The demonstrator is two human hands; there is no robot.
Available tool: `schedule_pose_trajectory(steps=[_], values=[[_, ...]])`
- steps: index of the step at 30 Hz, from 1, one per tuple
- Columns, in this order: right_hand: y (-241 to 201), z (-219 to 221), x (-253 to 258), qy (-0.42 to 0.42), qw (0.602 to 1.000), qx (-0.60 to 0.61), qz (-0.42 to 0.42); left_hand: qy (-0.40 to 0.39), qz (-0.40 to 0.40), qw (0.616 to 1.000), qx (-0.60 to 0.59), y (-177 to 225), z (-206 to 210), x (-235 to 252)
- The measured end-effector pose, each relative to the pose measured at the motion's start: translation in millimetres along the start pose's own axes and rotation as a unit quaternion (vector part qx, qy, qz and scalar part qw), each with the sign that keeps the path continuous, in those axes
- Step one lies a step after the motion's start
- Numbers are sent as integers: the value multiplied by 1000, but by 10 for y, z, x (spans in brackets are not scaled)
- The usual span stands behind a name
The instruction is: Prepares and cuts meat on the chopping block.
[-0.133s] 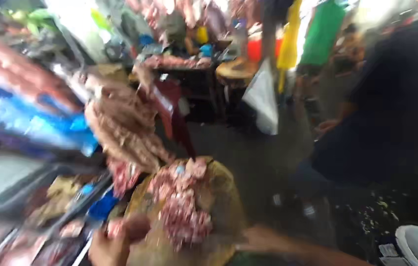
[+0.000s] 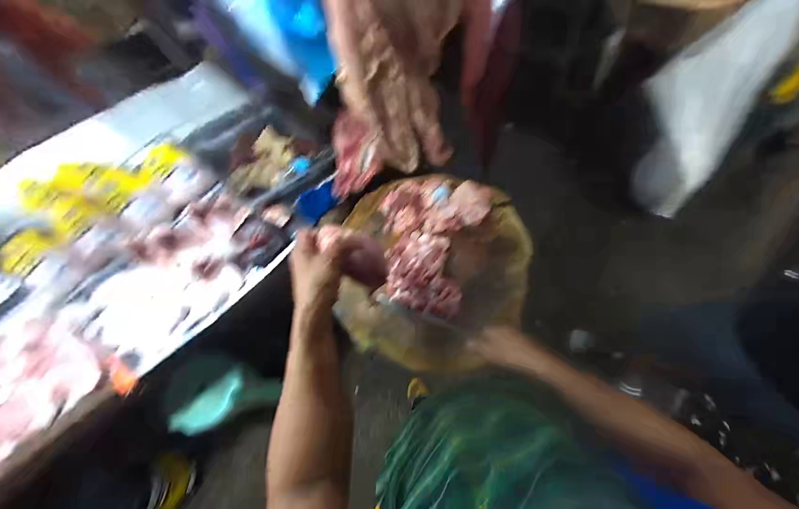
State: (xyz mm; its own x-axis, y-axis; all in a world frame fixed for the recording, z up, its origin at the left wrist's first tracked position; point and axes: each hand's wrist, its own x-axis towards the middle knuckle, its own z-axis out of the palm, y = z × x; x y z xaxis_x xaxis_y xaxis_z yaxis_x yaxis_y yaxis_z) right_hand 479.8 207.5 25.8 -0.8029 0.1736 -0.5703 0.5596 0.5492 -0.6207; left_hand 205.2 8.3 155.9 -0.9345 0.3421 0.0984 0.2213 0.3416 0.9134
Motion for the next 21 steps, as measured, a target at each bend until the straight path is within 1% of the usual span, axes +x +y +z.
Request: schedule_pose_trajectory(steps=[2, 4, 5, 7, 8, 9, 10, 12, 14, 16, 17, 19, 21], values=[[-107, -63, 223, 32, 999, 22, 15, -13, -28, 994, -101, -36, 126, -27], [-167, -39, 311, 44, 998, 36, 22, -47, -97, 986, -127, -262, 180, -162], [-164, -10, 329, 46, 998, 38, 20, -72, -148, 981, -103, -465, 205, -239], [-131, 62, 304, 51, 998, 37, 21, -115, -239, 964, 15, -1021, 271, -411], [-107, 96, 272, 52, 998, 36, 22, -119, -275, 952, 61, -1285, 305, -502], [-80, 131, 236, 58, 998, 29, 20, -108, -302, 943, 83, -1485, 332, -570], [-62, 165, 200, 70, 997, 21, 13, -99, -314, 942, 65, -1586, 334, -618], [-64, 212, 92, 101, 995, 9, -12, -98, -320, 942, -21, -1639, 326, -714], [-173, 176, -5, 152, 986, 13, -71, -99, -317, 941, -60, -1641, 325, -805], [-428, 51, -94, 219, 958, 44, -180, -84, -318, 943, -46, -1640, 333, -863], [-593, -35, -136, 254, 931, 69, -252, -78, -319, 944, -31, -1646, 333, -871], [-941, -228, -192, 305, 855, 129, -400, -60, -320, 945, -4, -1653, 328, -872], [-1289, -379, -209, 326, 780, 180, -503, -47, -331, 943, 5, -1642, 296, -884]])
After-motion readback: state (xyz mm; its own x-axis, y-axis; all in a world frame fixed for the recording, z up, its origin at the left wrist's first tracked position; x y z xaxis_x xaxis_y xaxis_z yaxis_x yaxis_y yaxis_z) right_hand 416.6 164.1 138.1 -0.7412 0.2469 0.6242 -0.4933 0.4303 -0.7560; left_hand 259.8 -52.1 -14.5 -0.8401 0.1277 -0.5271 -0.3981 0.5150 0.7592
